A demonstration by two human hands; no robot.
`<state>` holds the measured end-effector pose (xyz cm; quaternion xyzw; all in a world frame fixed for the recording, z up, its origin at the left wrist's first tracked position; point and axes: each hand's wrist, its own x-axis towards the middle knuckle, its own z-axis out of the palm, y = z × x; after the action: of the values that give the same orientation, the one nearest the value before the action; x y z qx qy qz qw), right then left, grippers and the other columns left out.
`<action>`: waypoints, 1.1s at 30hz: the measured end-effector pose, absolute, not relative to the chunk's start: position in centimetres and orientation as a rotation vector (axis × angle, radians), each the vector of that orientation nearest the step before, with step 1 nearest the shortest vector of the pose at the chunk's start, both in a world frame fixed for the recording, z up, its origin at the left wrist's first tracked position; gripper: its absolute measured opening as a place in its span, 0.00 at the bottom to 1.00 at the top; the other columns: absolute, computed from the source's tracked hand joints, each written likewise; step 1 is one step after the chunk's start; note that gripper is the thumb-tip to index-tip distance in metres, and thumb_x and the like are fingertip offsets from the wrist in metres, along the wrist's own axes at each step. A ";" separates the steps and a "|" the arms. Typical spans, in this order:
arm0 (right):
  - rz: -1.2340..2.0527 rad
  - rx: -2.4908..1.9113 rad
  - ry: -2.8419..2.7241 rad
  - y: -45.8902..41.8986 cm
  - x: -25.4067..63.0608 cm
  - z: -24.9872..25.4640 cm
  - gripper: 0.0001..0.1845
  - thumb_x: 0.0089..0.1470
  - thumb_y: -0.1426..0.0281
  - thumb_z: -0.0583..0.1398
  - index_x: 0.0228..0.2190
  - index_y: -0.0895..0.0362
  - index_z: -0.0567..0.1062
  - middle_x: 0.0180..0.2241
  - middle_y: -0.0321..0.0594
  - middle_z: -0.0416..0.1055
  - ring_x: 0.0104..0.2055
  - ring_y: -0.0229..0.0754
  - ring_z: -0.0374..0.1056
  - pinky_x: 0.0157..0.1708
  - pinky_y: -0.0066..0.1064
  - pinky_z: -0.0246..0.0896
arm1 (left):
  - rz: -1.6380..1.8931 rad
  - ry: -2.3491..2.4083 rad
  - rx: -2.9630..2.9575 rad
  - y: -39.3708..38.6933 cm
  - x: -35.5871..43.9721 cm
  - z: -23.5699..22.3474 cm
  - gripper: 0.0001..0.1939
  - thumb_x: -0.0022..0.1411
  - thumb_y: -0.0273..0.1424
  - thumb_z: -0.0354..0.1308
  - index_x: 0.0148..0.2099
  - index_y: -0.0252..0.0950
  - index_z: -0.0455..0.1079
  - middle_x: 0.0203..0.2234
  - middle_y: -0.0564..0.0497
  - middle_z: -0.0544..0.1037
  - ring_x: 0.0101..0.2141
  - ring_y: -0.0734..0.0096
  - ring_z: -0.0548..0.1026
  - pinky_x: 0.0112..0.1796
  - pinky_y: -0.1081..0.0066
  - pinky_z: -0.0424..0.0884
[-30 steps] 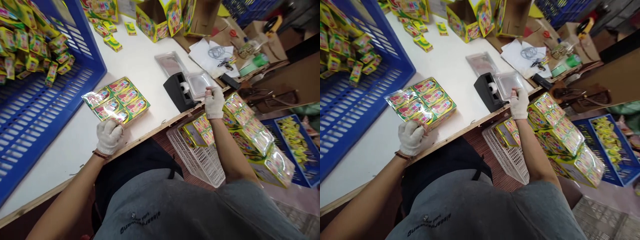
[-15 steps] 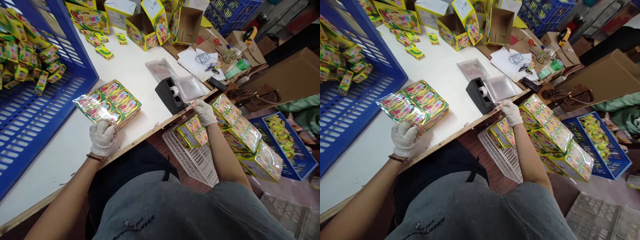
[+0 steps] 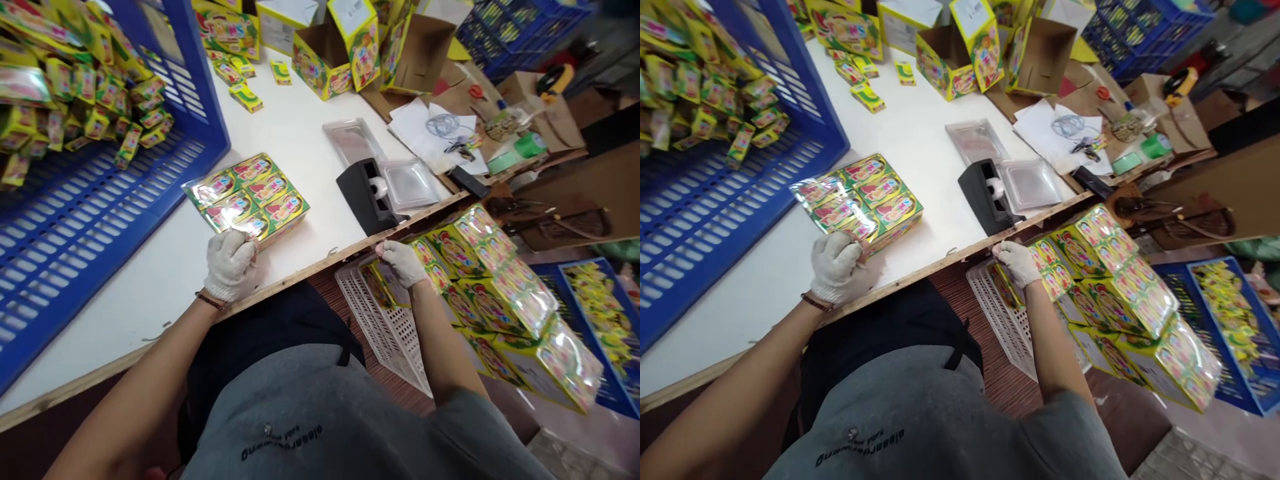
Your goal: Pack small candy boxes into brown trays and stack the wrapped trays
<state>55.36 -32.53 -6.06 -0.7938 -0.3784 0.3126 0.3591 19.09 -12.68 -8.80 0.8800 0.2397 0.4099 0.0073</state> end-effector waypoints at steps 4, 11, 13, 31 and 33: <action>1.147 -1.550 -0.898 -28.5 48.4 -5.5 0.25 0.46 0.45 0.69 0.23 0.52 0.71 0.22 0.36 0.66 0.27 0.40 0.59 0.29 0.35 0.56 | 1.232 0.749 2.736 -13.3 19.2 -7.9 0.08 0.57 0.23 0.58 0.27 0.38 0.67 0.26 0.49 0.70 0.27 0.66 0.64 0.31 0.65 0.53; 1.353 -1.282 -0.817 -20.7 38.7 -5.3 0.26 0.42 0.47 0.73 0.22 0.54 0.72 0.21 0.34 0.67 0.26 0.35 0.60 0.27 0.29 0.57 | 1.123 0.791 2.824 -14.1 18.9 -6.5 0.06 0.61 0.22 0.57 0.34 0.38 0.70 0.30 0.47 0.72 0.32 0.61 0.69 0.33 0.63 0.60; 1.356 -1.330 -0.782 -20.0 37.6 -5.7 0.27 0.39 0.46 0.73 0.21 0.54 0.72 0.20 0.33 0.67 0.25 0.35 0.60 0.26 0.29 0.56 | 1.063 0.845 2.827 -14.1 18.8 -6.5 0.06 0.64 0.24 0.57 0.40 0.37 0.73 0.33 0.45 0.73 0.35 0.59 0.71 0.36 0.62 0.63; 0.710 -1.815 -1.152 -20.1 37.1 -10.0 0.08 0.55 0.64 0.62 0.27 0.52 0.70 0.29 0.37 0.73 0.34 0.43 0.69 0.40 0.36 0.68 | 0.638 1.247 2.768 -14.3 21.8 -5.2 0.10 0.70 0.37 0.59 0.39 0.38 0.77 0.35 0.42 0.76 0.39 0.51 0.72 0.36 0.60 0.58; 0.515 -1.775 -1.139 -20.6 37.7 -10.3 0.07 0.59 0.64 0.58 0.31 0.52 0.72 0.33 0.41 0.75 0.37 0.46 0.71 0.44 0.40 0.72 | 0.581 1.203 2.758 -14.2 21.7 -4.4 0.06 0.67 0.33 0.60 0.40 0.38 0.77 0.36 0.42 0.76 0.39 0.52 0.73 0.36 0.60 0.60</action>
<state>37.71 -20.57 -10.26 -0.7231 -0.4640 0.2097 0.4667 21.67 -14.24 -4.39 0.8992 0.3924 0.1896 0.0386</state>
